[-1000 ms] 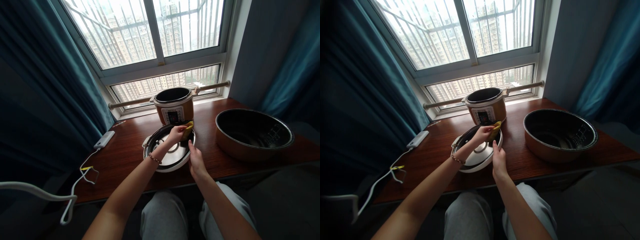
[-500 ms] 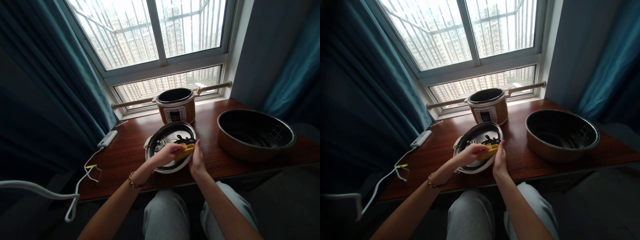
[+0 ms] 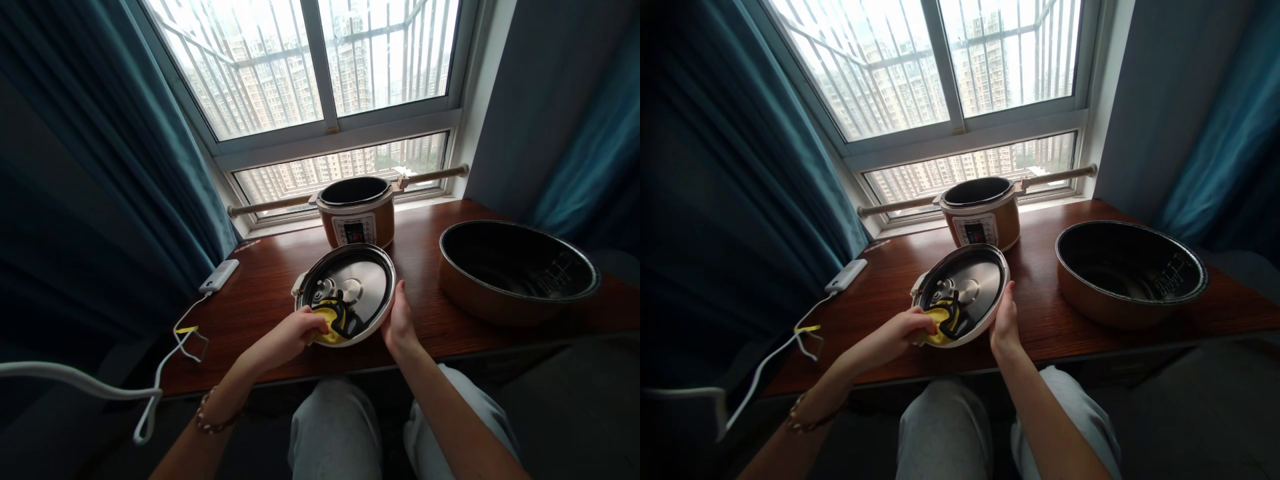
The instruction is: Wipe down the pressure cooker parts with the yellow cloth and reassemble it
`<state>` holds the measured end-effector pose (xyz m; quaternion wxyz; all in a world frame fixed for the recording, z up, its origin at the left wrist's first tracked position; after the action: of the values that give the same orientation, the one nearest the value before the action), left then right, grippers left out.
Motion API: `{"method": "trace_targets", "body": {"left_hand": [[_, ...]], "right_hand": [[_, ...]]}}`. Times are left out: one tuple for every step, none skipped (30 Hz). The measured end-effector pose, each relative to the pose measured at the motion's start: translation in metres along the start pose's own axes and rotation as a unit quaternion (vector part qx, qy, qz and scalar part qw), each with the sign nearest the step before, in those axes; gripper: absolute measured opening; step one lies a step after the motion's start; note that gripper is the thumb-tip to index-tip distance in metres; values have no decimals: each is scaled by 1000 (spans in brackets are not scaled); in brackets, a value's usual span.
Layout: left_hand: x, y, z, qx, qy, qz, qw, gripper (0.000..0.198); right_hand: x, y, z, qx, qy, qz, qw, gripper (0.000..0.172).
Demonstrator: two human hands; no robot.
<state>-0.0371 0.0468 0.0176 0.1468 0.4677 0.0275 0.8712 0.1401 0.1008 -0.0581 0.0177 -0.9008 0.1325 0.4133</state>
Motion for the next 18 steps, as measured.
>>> {"method": "trace_targets", "body": {"left_hand": [[3, 0, -8, 12, -14, 15, 1000, 28], [7, 0, -14, 22, -30, 32, 999, 28], [11, 0, -19, 31, -44, 49, 997, 29], [14, 1, -23, 39, -54, 65, 996, 31], [17, 1, -26, 43, -59, 77, 994, 34], [18, 3, -29, 44, -59, 89, 993, 38], [20, 4, -30, 41, -53, 100, 993, 41], [20, 6, -32, 38, -44, 111, 992, 42], [20, 8, -35, 37, -30, 122, 991, 42], [20, 10, -38, 43, -13, 134, 990, 40], [20, 11, -42, 54, 11, 146, 988, 38], [20, 12, -47, 72, 42, 158, 984, 34], [21, 12, -52, 93, 82, 167, 978, 31], [22, 11, -55, 113, 130, 175, 969, 28], [24, 10, -57, 129, 185, 183, 957, 25], [27, 9, -56, 141, 243, 192, 940, 23], [30, 8, -52, 148, 301, 204, 920, 21], [34, 7, -47, 148, 357, 218, 896, 21]], "right_hand": [[0, 0, 0, 0, -2, 3, 1000, 51], [1, -1, 0, -3, -5, 8, 1000, 51], [1, -1, 1, -6, -8, 13, 1000, 50], [2, -1, 2, -10, -12, 18, 1000, 50], [3, -1, 2, -15, -14, 23, 1000, 49], [3, -2, 3, -17, -15, 30, 999, 49], [4, -2, 3, -19, -13, 36, 999, 48], [5, -2, 3, -19, -12, 42, 999, 48], [5, -2, 2, -19, -11, 46, 999, 47], [6, -2, 2, -19, -10, 48, 999, 47], [5, -2, 1, -18, -11, 50, 999, 46], [5, -1, 0, -17, -11, 52, 998, 46], [6, -1, -1, -15, -10, 57, 998, 45], [7, -1, -2, -11, -6, 63, 998, 44], [8, 0, -3, -9, 1, 71, 997, 43], [10, 0, -4, -7, 10, 79, 997, 42], [11, 1, -5, -5, 20, 87, 996, 41], [13, 1, -5, -2, 30, 93, 995, 41]]}}
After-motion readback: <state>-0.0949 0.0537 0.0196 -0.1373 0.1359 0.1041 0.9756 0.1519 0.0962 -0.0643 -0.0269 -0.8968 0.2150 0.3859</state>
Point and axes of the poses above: each hand's wrist, its own y-axis away from the middle knuckle, its own x-axis out of the back of the hand, z = x × y, the point moved 7 cm from there along -y, towards the middle knuckle, and after that the axes turned 15 degrees about x, right-handed, at the moved point
